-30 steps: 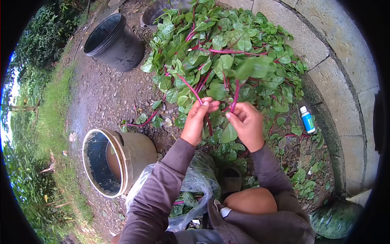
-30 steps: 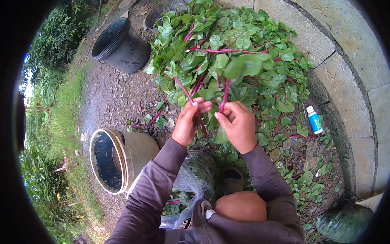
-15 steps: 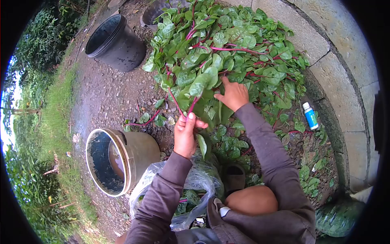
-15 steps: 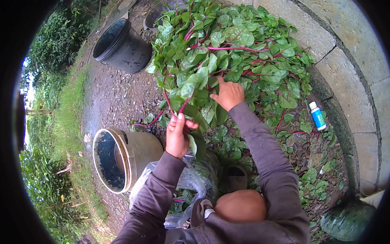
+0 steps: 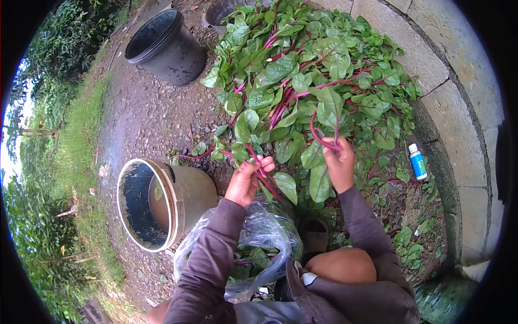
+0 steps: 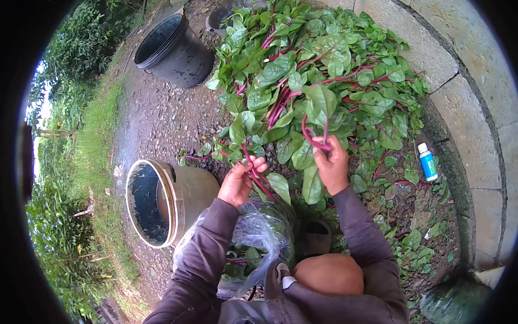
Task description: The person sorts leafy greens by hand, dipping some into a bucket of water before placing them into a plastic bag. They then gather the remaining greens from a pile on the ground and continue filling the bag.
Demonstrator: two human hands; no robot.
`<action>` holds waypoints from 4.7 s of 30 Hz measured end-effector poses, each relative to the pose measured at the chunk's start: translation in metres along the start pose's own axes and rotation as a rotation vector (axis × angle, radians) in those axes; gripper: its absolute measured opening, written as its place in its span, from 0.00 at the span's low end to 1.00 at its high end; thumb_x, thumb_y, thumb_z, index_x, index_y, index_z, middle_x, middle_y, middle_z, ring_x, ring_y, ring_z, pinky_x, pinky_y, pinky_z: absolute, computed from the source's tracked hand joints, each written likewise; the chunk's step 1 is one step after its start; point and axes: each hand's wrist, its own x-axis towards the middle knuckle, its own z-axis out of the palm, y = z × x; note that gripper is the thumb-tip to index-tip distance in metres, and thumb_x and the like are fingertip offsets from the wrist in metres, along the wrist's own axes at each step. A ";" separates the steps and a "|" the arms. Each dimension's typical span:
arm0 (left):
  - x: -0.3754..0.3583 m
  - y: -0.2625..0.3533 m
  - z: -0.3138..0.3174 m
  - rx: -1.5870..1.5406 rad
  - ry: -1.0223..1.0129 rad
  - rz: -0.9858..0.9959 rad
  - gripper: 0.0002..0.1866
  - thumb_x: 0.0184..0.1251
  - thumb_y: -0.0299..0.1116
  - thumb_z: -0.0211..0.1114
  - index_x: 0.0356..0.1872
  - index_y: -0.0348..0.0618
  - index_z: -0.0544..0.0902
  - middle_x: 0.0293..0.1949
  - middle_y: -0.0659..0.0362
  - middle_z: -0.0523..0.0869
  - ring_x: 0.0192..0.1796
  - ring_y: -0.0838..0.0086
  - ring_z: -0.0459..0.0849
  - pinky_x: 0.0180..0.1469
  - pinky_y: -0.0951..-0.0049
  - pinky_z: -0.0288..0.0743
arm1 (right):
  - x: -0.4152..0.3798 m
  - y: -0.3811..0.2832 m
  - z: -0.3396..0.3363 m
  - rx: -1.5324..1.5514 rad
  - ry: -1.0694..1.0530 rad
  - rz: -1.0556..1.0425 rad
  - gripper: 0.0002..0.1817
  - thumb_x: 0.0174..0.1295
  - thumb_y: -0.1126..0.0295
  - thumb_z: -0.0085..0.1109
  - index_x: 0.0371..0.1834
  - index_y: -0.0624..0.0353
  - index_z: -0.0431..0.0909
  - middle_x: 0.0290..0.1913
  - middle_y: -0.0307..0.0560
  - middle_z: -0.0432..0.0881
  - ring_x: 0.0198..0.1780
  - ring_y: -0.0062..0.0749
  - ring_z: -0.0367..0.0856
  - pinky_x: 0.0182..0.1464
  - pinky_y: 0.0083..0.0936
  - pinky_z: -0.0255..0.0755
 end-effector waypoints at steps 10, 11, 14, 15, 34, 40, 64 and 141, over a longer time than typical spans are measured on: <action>0.013 -0.027 -0.002 0.063 0.069 -0.098 0.10 0.64 0.32 0.59 0.45 0.45 0.76 0.40 0.64 0.81 0.40 0.80 0.78 0.44 0.73 0.72 | 0.001 0.014 0.039 -0.216 -0.802 -0.242 0.12 0.48 0.75 0.61 0.38 0.62 0.78 0.35 0.47 0.81 0.37 0.36 0.80 0.44 0.27 0.72; 0.012 -0.028 -0.007 0.075 0.073 -0.082 0.12 0.64 0.31 0.58 0.48 0.46 0.75 0.41 0.64 0.81 0.39 0.79 0.79 0.43 0.73 0.74 | 0.012 0.018 0.033 -0.124 -0.799 -0.008 0.11 0.50 0.75 0.60 0.38 0.61 0.79 0.34 0.43 0.81 0.34 0.29 0.79 0.43 0.24 0.73; 0.005 -0.029 -0.016 0.094 0.053 -0.015 0.13 0.64 0.29 0.57 0.50 0.44 0.75 0.41 0.64 0.81 0.40 0.78 0.79 0.44 0.71 0.75 | 0.037 0.026 0.023 -0.528 -0.371 0.144 0.16 0.50 0.73 0.63 0.44 0.56 0.77 0.42 0.42 0.79 0.33 0.31 0.81 0.39 0.24 0.74; 0.005 -0.029 -0.023 0.105 0.023 -0.054 0.15 0.65 0.28 0.57 0.53 0.43 0.74 0.43 0.63 0.81 0.42 0.78 0.79 0.47 0.71 0.75 | 0.041 0.033 0.024 -0.622 -0.390 -0.029 0.19 0.48 0.71 0.64 0.46 0.54 0.75 0.44 0.43 0.78 0.36 0.37 0.80 0.40 0.29 0.74; -0.020 0.008 -0.044 0.150 0.095 0.172 0.11 0.66 0.42 0.60 0.29 0.48 0.73 0.27 0.69 0.75 0.32 0.84 0.70 0.38 0.80 0.63 | 0.093 -0.122 -0.021 -1.063 0.014 -0.705 0.17 0.41 0.85 0.55 0.34 0.54 0.83 0.35 0.39 0.74 0.37 0.35 0.74 0.39 0.30 0.65; -0.016 0.012 -0.023 0.142 0.050 0.201 0.11 0.60 0.36 0.65 0.39 0.45 0.75 0.33 0.67 0.78 0.37 0.81 0.74 0.42 0.76 0.71 | 0.082 -0.072 0.107 -0.869 -0.587 -0.780 0.06 0.52 0.70 0.54 0.27 0.49 0.82 0.32 0.37 0.73 0.41 0.29 0.70 0.43 0.28 0.62; -0.037 0.022 -0.065 0.089 0.262 0.227 0.10 0.63 0.28 0.58 0.45 0.39 0.74 0.34 0.63 0.80 0.32 0.78 0.79 0.36 0.77 0.75 | 0.144 0.160 0.156 -0.079 -0.100 0.840 0.37 0.46 0.48 0.67 0.58 0.55 0.69 0.61 0.53 0.68 0.59 0.54 0.67 0.57 0.52 0.59; -0.033 -0.138 0.041 0.266 0.141 -0.032 0.05 0.61 0.28 0.61 0.37 0.40 0.79 0.30 0.63 0.81 0.30 0.80 0.78 0.31 0.77 0.73 | -0.094 0.037 -0.157 0.567 -0.057 0.793 0.14 0.62 0.74 0.52 0.52 0.60 0.72 0.42 0.39 0.80 0.38 0.23 0.80 0.37 0.23 0.74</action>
